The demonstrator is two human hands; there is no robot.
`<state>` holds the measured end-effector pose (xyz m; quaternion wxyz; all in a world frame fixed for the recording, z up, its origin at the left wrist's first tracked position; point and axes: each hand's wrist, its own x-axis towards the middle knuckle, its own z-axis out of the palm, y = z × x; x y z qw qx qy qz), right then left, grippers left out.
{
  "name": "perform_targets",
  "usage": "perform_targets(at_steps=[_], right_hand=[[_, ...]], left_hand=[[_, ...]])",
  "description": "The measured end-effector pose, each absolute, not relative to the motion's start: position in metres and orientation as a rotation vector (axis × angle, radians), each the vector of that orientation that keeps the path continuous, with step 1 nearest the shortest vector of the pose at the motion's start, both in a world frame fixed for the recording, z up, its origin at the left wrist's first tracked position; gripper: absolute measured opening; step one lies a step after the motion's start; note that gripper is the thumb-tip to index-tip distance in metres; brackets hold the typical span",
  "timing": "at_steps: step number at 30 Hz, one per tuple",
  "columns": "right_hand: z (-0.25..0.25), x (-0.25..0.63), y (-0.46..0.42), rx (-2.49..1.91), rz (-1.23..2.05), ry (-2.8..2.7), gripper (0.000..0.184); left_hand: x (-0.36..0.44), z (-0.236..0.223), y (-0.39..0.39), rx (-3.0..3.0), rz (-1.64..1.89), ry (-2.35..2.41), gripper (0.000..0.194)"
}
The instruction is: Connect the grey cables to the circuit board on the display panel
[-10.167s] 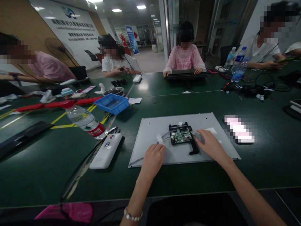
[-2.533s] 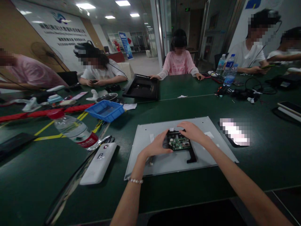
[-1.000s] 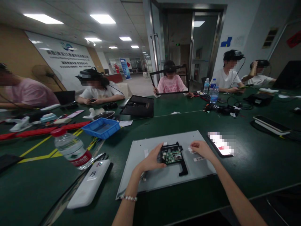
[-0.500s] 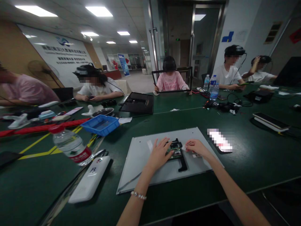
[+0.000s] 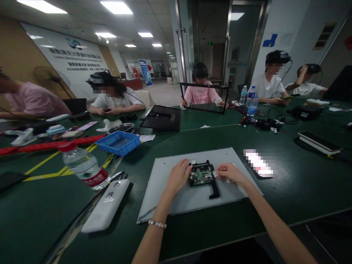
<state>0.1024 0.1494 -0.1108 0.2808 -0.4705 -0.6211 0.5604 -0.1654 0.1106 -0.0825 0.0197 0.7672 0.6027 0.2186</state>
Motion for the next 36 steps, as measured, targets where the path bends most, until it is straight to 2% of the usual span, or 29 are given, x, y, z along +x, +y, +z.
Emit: perform_targets(at_steps=[7,14,26,30,36], right_hand=[[-0.104,0.1,0.144,-1.238,1.596,-1.619,0.011],[-0.095,0.101,0.141,-1.256,1.631,-1.571,0.01],[-0.099,0.103,0.144,-1.279,1.556,-1.671,0.016],[-0.103,0.104,0.145,-1.277,1.571,-1.669,0.018],[-0.109,0.102,0.148,-1.329,1.54,-1.714,0.015]], left_hand=[[-0.181,-0.095,0.117,2.28,0.647,2.002,0.045],[-0.189,-0.088,0.112,2.34,0.544,2.18,0.047],[-0.196,-0.083,0.116,2.054,0.778,2.173,0.042],[-0.203,-0.088,0.115,2.014,0.754,2.237,0.033],[-0.204,-0.089,0.113,2.047,0.677,2.239,0.039]])
